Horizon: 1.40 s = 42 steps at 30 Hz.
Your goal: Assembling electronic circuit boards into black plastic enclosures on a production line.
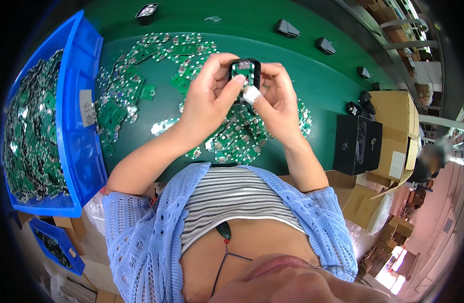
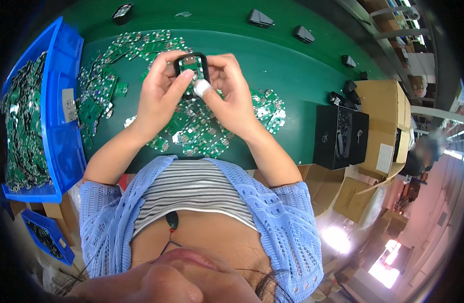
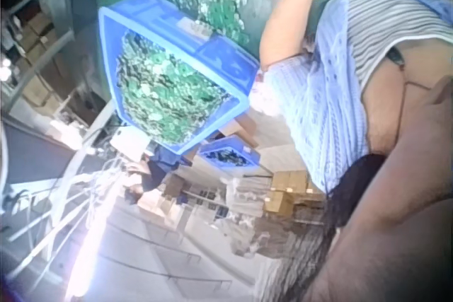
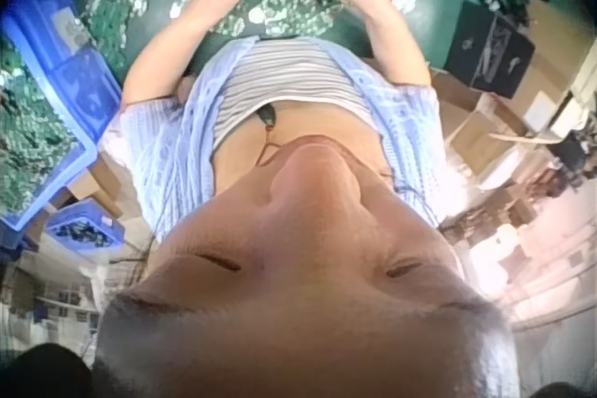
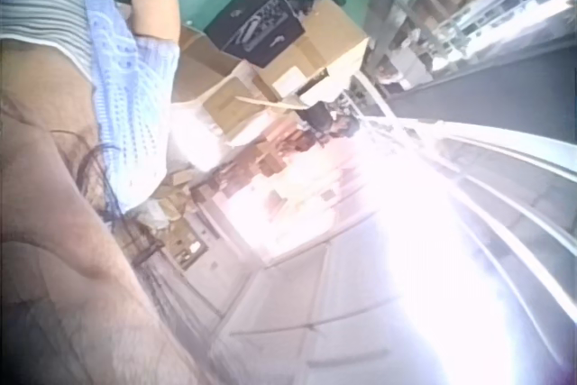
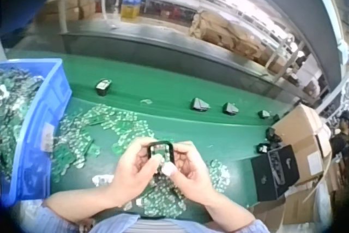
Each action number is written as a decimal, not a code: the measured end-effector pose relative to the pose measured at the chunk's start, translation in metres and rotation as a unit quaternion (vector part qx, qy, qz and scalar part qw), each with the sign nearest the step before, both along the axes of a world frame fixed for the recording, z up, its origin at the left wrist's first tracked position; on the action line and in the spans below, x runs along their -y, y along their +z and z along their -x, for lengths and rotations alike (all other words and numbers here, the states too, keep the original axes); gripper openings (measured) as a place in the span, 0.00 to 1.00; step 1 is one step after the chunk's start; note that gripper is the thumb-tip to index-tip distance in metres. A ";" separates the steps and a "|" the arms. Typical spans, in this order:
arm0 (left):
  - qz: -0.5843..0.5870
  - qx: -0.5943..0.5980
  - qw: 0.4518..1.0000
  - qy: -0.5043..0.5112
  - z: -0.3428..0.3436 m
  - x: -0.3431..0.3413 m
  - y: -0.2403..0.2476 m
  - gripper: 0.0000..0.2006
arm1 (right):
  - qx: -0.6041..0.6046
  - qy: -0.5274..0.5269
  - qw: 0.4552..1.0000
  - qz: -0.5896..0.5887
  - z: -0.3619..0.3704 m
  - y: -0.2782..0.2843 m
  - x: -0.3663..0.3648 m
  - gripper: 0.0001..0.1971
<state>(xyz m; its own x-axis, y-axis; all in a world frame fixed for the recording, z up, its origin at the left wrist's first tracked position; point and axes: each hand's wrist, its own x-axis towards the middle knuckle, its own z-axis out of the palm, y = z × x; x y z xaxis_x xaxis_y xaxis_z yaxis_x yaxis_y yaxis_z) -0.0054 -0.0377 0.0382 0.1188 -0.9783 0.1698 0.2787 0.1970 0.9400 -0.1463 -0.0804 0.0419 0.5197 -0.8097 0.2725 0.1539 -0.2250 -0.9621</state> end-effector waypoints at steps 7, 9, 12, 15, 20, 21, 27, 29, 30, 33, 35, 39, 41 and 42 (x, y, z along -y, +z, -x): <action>-0.056 0.281 0.956 0.069 -0.017 0.121 -0.037 0.17 | -0.224 -0.204 0.919 0.252 0.020 -0.028 0.099 0.22; -0.057 0.334 0.931 0.140 -0.025 0.166 -0.052 0.19 | -0.346 -0.311 0.818 0.338 0.036 -0.031 0.141 0.30; -0.161 0.414 0.889 0.110 -0.042 0.219 -0.067 0.18 | -0.497 -0.276 0.773 0.284 0.057 -0.046 0.187 0.25; -0.136 0.551 0.806 0.168 -0.042 0.230 -0.072 0.20 | -0.527 -0.203 0.779 0.272 0.067 -0.054 0.204 0.20; 0.231 0.473 0.811 0.255 -0.005 0.160 -0.017 0.18 | -0.405 -0.202 0.829 0.330 0.059 -0.039 0.162 0.14; 0.191 0.457 0.846 0.198 -0.007 0.158 -0.037 0.25 | -0.357 -0.202 0.824 0.391 0.056 -0.033 0.147 0.13; -0.190 0.003 0.950 -0.249 -0.006 0.058 0.001 0.19 | -0.235 -0.112 0.890 0.374 0.051 -0.013 0.054 0.21; -0.199 0.057 0.952 -0.227 -0.010 0.033 -0.003 0.18 | -0.281 -0.074 0.893 0.344 0.052 -0.009 0.032 0.21; -0.217 0.060 0.950 -0.217 -0.011 0.022 -0.004 0.18 | -0.329 -0.037 0.889 0.316 0.052 -0.008 0.023 0.21; -0.183 0.074 0.965 -0.171 -0.011 -0.002 -0.023 0.18 | -0.373 -0.049 0.842 0.386 0.049 -0.011 0.003 0.19; -0.157 0.201 0.962 -0.101 -0.011 -0.013 -0.025 0.18 | -0.400 -0.065 0.798 0.446 0.045 -0.012 -0.003 0.17; -0.141 0.350 0.926 -0.016 -0.020 -0.018 -0.024 0.18 | -0.359 -0.031 0.799 0.482 0.020 0.004 -0.019 0.16; -0.141 0.225 0.964 -0.010 -0.026 -0.020 -0.042 0.17 | -0.344 -0.050 0.807 0.477 0.012 0.007 -0.019 0.17; -0.139 0.096 0.986 -0.005 -0.028 -0.022 -0.048 0.16 | -0.329 -0.069 0.816 0.470 0.009 0.007 -0.016 0.18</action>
<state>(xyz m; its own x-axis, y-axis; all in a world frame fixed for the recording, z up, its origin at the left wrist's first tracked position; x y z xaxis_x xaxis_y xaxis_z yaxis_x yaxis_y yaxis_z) 0.0223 -0.0156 -0.0097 0.1005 -0.9912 -0.0864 0.0914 -0.0773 0.9928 -0.1553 -0.0644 0.0485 0.7251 -0.4672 0.5058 -0.4156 -0.8827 -0.2195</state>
